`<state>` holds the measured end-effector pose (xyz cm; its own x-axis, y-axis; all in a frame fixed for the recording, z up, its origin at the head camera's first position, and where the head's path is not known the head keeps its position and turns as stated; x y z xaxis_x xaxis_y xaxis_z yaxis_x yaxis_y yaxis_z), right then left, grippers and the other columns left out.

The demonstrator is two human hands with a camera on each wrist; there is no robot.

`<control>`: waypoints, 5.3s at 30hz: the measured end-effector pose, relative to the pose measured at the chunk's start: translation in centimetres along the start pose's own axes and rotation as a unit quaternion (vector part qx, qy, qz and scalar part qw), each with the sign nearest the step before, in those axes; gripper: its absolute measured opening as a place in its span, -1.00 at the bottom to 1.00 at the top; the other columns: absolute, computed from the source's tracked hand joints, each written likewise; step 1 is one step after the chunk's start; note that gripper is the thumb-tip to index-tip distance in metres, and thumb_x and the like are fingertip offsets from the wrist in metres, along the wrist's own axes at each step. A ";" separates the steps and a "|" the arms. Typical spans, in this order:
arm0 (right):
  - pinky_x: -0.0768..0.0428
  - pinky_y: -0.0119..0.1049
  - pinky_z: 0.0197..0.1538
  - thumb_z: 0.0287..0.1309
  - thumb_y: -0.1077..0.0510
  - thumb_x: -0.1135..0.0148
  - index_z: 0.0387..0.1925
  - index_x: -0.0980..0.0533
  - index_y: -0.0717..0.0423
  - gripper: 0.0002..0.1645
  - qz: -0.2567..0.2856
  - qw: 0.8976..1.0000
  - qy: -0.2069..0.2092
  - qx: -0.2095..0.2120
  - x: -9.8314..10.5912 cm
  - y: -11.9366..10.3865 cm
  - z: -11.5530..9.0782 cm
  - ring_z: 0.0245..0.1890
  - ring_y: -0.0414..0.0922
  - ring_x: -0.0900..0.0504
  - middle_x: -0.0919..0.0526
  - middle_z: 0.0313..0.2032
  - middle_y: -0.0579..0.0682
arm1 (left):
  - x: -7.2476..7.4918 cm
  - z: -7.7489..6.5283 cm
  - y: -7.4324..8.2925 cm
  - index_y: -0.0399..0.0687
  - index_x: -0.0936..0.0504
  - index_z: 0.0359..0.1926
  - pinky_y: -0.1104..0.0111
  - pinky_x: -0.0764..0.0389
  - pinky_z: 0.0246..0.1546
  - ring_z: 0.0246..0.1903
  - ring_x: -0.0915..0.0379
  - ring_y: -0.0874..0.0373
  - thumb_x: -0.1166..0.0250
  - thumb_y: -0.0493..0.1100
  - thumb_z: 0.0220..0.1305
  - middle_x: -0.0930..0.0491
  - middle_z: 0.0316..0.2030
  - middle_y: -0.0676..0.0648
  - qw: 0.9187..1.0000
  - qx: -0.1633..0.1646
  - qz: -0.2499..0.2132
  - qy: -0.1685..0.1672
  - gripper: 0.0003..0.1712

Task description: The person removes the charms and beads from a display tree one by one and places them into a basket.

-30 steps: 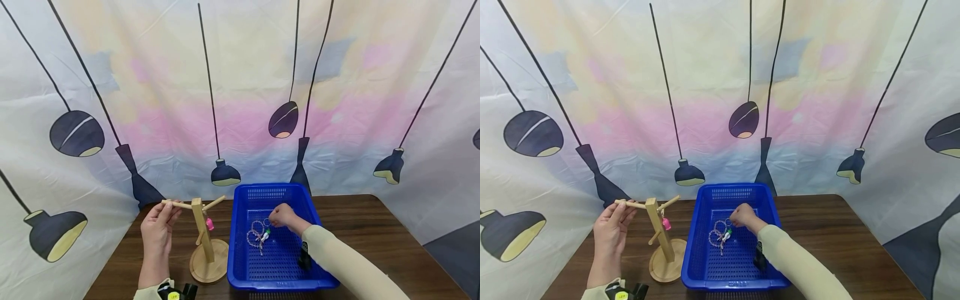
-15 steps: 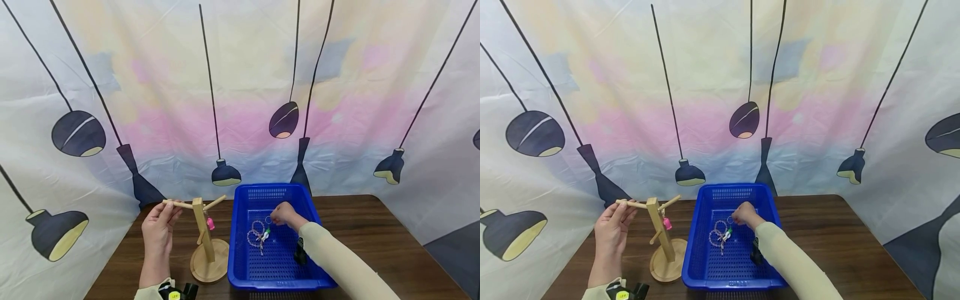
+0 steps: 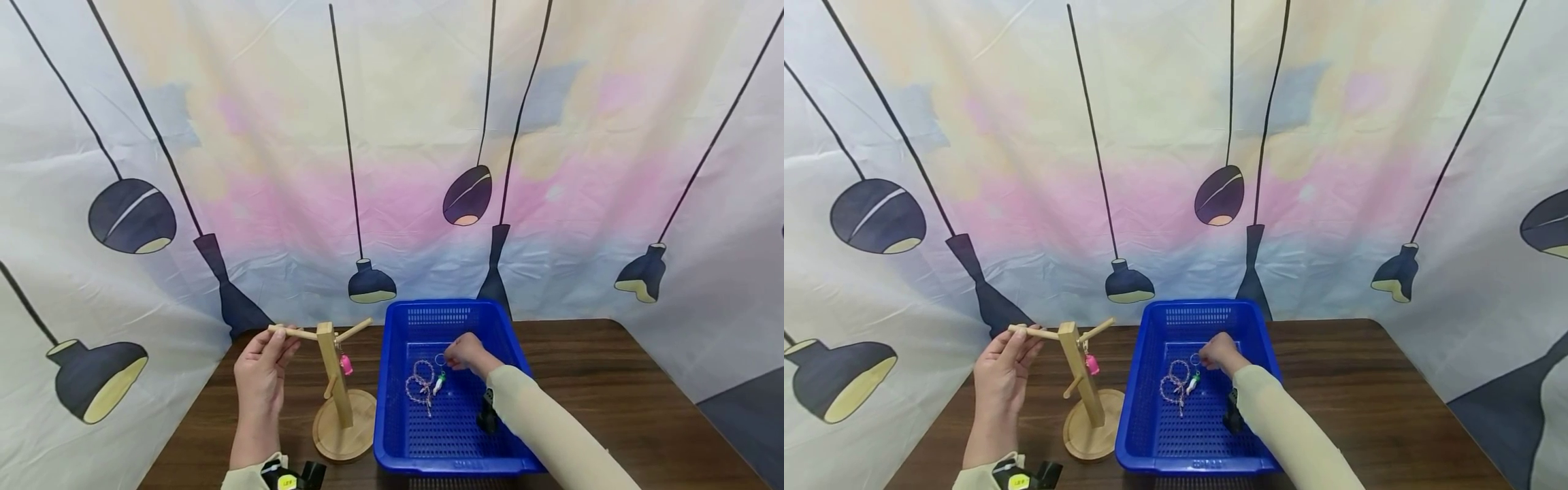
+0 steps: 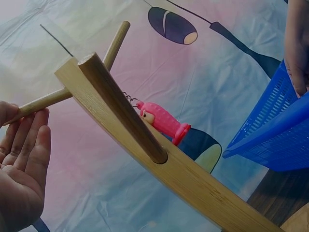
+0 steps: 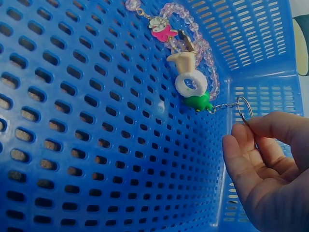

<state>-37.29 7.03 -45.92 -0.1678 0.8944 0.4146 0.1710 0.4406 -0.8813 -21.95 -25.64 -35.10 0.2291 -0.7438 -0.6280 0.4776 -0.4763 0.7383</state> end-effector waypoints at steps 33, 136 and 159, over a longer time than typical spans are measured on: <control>-0.82 -0.21 -0.30 0.13 0.46 -0.22 -0.62 -0.53 0.23 -0.75 -0.001 0.998 0.054 -0.027 0.0 1.7 1.9 -0.57 -0.15 -0.63 -0.59 -0.63 0.01 | -0.1 0.1 -0.1 -0.16 -0.74 -0.28 0.51 -0.79 -0.27 -0.37 -0.79 0.28 -0.23 -0.43 0.42 -0.83 -0.38 -0.01 1.000 -0.005 0.003 -0.006 -0.80; -0.77 -0.22 -0.12 0.34 0.30 -0.27 0.06 -0.61 0.40 -0.68 0.132 0.989 0.023 -0.064 1.4 0.2 1.6 -0.39 -0.18 -0.68 -0.73 -0.36 0.02 | 0.0 0.0 0.0 -0.10 -0.76 -0.30 0.52 -0.79 -0.26 -0.37 -0.79 0.29 -0.22 -0.43 0.42 -0.83 -0.38 0.01 1.000 0.003 0.007 -0.003 -0.75; -0.73 -0.04 0.20 0.40 0.21 -0.24 0.12 -0.61 0.33 -0.65 0.090 0.995 -0.044 -0.011 2.3 -4.1 -0.2 -0.24 -0.14 -0.71 -0.73 0.03 0.21 | 0.0 0.1 0.0 -0.13 -0.76 -0.31 0.50 -0.79 -0.27 -0.38 -0.79 0.28 -0.22 -0.44 0.41 -0.82 -0.39 -0.01 1.000 0.002 0.006 0.001 -0.76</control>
<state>-38.17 7.31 -41.34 -0.2165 0.9493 0.2280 0.2274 0.2762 -0.9338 -22.01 -25.66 -35.07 0.2359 -0.7491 -0.6190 0.4711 -0.4690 0.7471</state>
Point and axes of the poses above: each hand's wrist, its own z-axis towards the middle knuckle, its own x-axis out of the back of the hand, y = z × x, the point moved 4 cm from there along z, towards the middle knuckle
